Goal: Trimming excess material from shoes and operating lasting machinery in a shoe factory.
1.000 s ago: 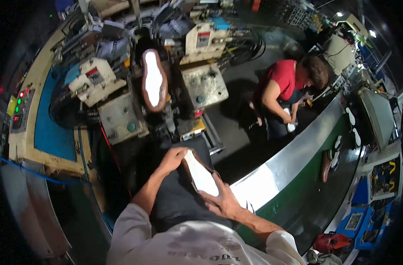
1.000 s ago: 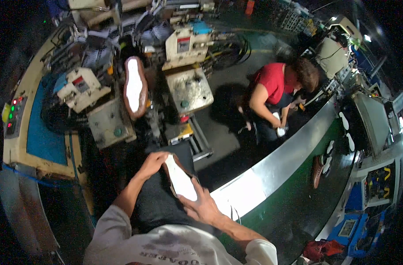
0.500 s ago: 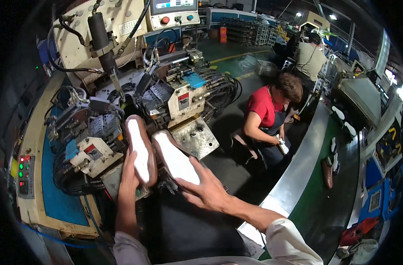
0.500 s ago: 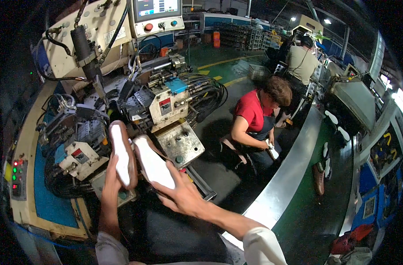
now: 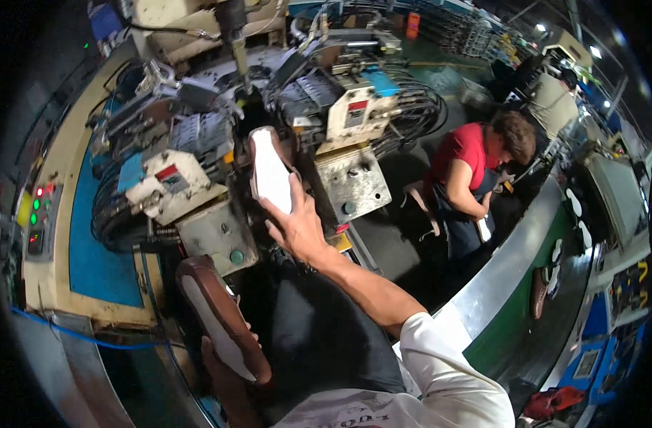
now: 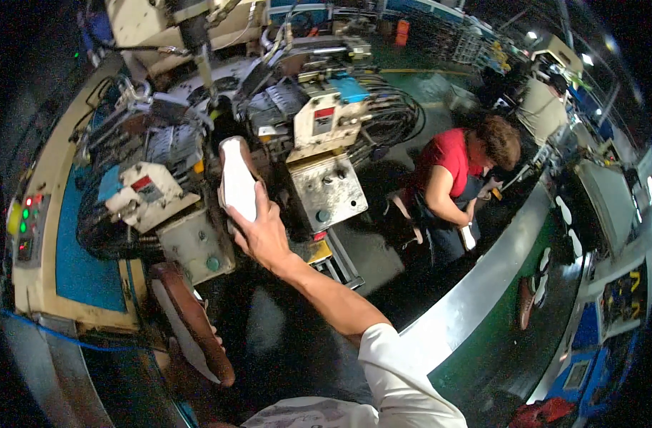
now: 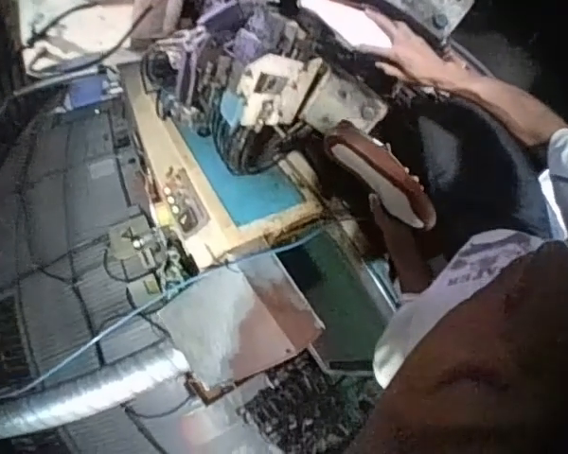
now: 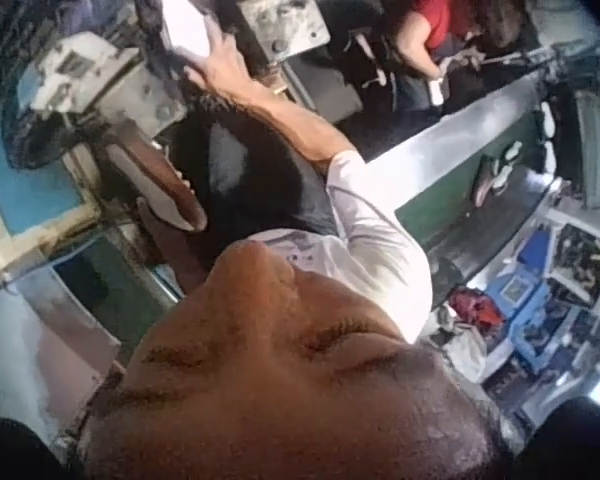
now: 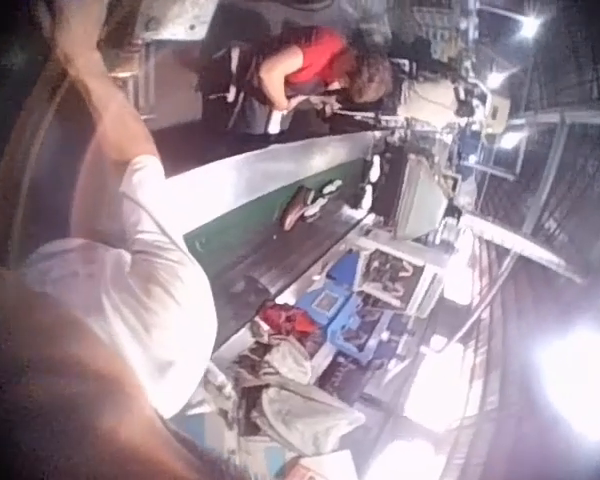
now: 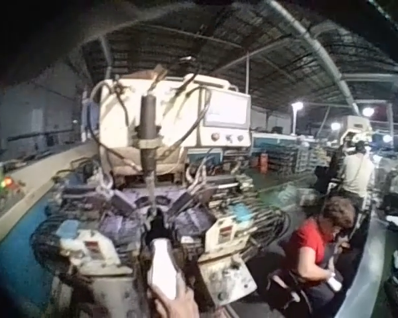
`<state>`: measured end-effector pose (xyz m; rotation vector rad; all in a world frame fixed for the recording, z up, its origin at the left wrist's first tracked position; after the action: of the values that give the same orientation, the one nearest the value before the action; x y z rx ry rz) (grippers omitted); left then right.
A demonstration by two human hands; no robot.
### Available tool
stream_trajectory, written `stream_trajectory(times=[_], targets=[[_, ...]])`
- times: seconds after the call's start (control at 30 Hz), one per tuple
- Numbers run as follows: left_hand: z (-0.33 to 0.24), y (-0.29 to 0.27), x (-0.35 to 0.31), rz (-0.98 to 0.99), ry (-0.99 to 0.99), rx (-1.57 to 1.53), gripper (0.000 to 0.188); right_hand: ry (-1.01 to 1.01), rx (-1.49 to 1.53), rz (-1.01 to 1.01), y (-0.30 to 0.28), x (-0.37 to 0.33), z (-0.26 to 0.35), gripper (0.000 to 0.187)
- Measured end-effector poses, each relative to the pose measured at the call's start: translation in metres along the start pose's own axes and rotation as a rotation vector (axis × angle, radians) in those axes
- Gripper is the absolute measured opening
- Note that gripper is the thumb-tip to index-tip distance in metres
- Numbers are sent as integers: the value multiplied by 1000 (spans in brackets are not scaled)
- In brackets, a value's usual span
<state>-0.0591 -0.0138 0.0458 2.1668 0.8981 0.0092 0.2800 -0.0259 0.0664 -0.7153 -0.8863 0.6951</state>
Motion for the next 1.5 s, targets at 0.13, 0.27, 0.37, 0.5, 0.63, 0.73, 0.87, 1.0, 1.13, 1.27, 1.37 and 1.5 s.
stream_trajectory(times=[0.13, 0.27, 0.37, 0.5, 0.63, 0.73, 0.87, 1.0, 1.13, 1.27, 1.37, 1.5], targets=[[23, -25, -15, -103, -79, -105, 84, -171, -338, -10, -1, 4, 15, 68], [38, -23, -6, -13, -137, -220, 82, -257, -542, 170, -10, 7, 7, 81], [59, -54, -7, -83, -47, -129, 75, -217, -445, 305, -17, 12, 13, 86], [95, -74, 10, -51, -203, -318, 70, -192, -397, 264, -13, 23, 9, 87], [100, -69, 36, -81, -142, -142, 68, -184, -362, 266, -9, 74, 1, 82], [105, -61, 62, 21, -180, -203, 65, -174, -343, 300, -4, 110, -10, 78], [113, -50, 102, 0, -239, -243, 61, -244, -318, 181, 2, 158, -28, 70], [116, -36, 128, -12, -208, -147, 59, -278, -198, 141, 2, 174, -46, 68], [121, -32, 138, 17, -281, -165, 57, -275, -175, 174, -6, 175, -36, 66], [119, -26, 137, 39, -281, -141, 61, -180, -335, 209, -20, 184, -5, 58], [118, -23, 138, 14, -302, -75, 62, -182, -384, 176, -7, 198, -15, 35], [108, -24, 129, 4, -261, 19, 69, -141, -319, 213, -9, 196, -8, 37]])
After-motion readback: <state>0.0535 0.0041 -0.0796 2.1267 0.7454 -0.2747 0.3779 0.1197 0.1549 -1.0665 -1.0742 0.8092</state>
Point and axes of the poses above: each hand's wrist, its own x-axis towards the middle knuckle, its own y-axis out of the palm, z = x × y, the point moved 4 cm from there along x, towards the middle knuckle, and after that the axes turned 8 degrees about z, right-handed, at the moved point
